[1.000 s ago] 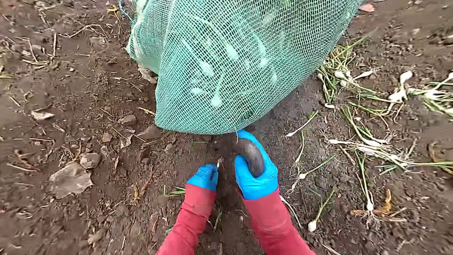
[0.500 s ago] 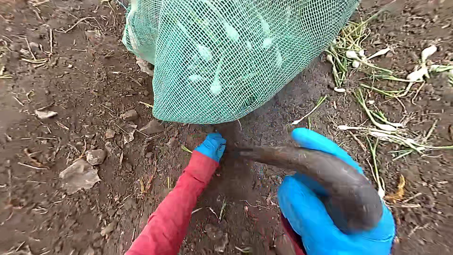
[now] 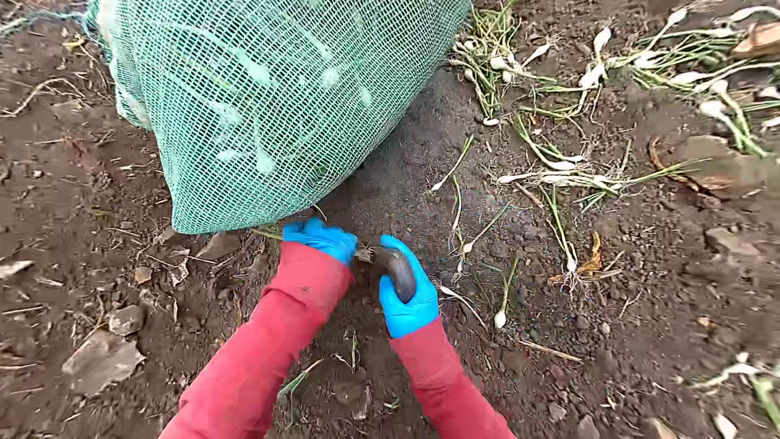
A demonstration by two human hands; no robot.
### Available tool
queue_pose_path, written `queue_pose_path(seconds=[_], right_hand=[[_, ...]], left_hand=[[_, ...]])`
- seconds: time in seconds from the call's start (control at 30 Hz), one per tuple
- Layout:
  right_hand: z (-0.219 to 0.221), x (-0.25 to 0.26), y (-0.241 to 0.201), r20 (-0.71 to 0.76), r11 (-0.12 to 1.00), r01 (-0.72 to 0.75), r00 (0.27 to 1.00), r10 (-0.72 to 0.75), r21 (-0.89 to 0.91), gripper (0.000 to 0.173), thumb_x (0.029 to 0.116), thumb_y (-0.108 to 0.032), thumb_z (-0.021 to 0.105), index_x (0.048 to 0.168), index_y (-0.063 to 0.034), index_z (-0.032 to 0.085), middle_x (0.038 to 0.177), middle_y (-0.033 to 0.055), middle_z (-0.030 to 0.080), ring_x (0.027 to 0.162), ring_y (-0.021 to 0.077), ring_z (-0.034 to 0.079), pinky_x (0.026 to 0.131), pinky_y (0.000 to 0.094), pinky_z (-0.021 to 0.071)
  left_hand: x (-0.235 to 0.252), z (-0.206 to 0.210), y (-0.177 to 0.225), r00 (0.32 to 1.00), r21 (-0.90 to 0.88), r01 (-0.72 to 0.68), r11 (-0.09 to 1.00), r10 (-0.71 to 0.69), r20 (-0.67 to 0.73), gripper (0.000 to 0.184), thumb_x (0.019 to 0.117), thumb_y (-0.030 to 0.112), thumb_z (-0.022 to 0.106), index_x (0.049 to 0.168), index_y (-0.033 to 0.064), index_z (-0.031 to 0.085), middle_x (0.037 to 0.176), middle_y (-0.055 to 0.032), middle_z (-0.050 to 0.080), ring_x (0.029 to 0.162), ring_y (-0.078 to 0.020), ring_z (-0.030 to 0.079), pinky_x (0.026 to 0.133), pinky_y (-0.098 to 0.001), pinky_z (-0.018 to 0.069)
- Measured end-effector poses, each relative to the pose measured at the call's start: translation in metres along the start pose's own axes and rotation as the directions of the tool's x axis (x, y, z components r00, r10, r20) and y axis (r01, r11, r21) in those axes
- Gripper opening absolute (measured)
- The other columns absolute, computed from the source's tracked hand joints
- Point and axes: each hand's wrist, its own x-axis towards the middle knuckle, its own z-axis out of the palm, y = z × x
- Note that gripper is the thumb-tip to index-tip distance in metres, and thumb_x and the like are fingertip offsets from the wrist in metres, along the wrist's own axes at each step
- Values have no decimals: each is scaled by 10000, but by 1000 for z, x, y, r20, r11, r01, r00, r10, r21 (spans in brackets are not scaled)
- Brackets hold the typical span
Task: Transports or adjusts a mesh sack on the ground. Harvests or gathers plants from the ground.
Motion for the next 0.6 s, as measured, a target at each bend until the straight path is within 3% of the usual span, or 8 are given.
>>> queue_pose_path(seconds=[0.07, 0.13, 0.2, 0.27, 0.37, 0.43, 0.5, 0.6], right_hand=[[-19, -15, -21, -46, 999, 46, 998, -46, 2, 519, 814, -48, 696, 1328, -7, 640, 983, 76, 753, 820, 73, 710, 751, 268, 600], [-65, -35, -47, -19, 969, 203, 979, -202, 140, 491, 832, 18, 655, 1320, 52, 618, 1102, 86, 744, 864, 73, 709, 767, 252, 615], [-118, -47, -51, 117, 943, 290, 943, -311, 166, 513, 871, 50, 631, 1380, 15, 578, 1276, 86, 693, 1081, 96, 688, 939, 279, 599], [-148, -61, -22, 158, 959, 279, 950, -268, -46, 558, 856, 2, 664, 1406, -61, 594, 1245, 57, 715, 1055, 77, 700, 908, 273, 607], [-167, -75, -5, 120, 957, 153, 985, -127, -246, 576, 819, -46, 668, 1393, -63, 616, 1173, 67, 741, 954, 74, 721, 827, 289, 617], [-183, -55, -52, 110, 984, 149, 984, -138, -101, 521, 870, 10, 650, 1387, 9, 587, 1208, 81, 724, 970, 76, 709, 848, 271, 611], [-183, -41, -79, 6, 968, 207, 978, -210, 139, 443, 910, -38, 651, 1347, -103, 617, 1012, 9, 728, 629, 54, 611, 537, 238, 552], [-124, -9, -48, -181, 930, 224, 968, -177, 292, 589, 877, 4, 617, 1427, -195, 555, 986, 6, 693, 503, 86, 524, 416, 265, 489]], left_hand=[[31, 33, 32, 963, 60, -142, 988, 124, 238, 175, 940, 173, 688, 1063, 79, 769, 1169, -145, 721, 1219, -416, 597, 1096, -673, 369], [25, 70, 44, 960, 103, -153, 983, 123, 253, 220, 958, 168, 651, 1128, 70, 751, 1287, -132, 684, 1285, -407, 569, 1182, -665, 289], [8, 77, 68, 999, 110, -53, 993, 53, 6, 107, 905, 184, 715, 967, 151, 795, 1116, -98, 738, 1144, -378, 646, 1075, -645, 413], [10, 70, 119, 992, 66, -124, 990, 123, 27, 147, 928, 245, 700, 1000, 164, 799, 1007, -137, 739, 1011, -389, 683, 846, -608, 528], [31, 91, 181, 870, -67, -210, 975, 217, 443, 250, 948, 200, 676, 1163, 85, 734, 1255, -196, 668, 1206, -428, 601, 940, -627, 508], [24, 99, 168, 902, -150, -162, 975, 208, 379, 265, 1001, 149, 584, 1204, 46, 718, 1275, -220, 672, 1242, -433, 604, 997, -618, 496], [-41, 110, 134, 984, -421, 40, 906, 37, 173, 270, 1011, 186, 588, 1160, 57, 772, 1132, -162, 753, 1123, -323, 705, 977, -525, 555], [-60, 59, 95, 888, -758, 426, 494, -387, 247, 168, 985, 171, 677, 1113, 79, 735, 923, -39, 759, 820, -128, 723, 782, -349, 608]])
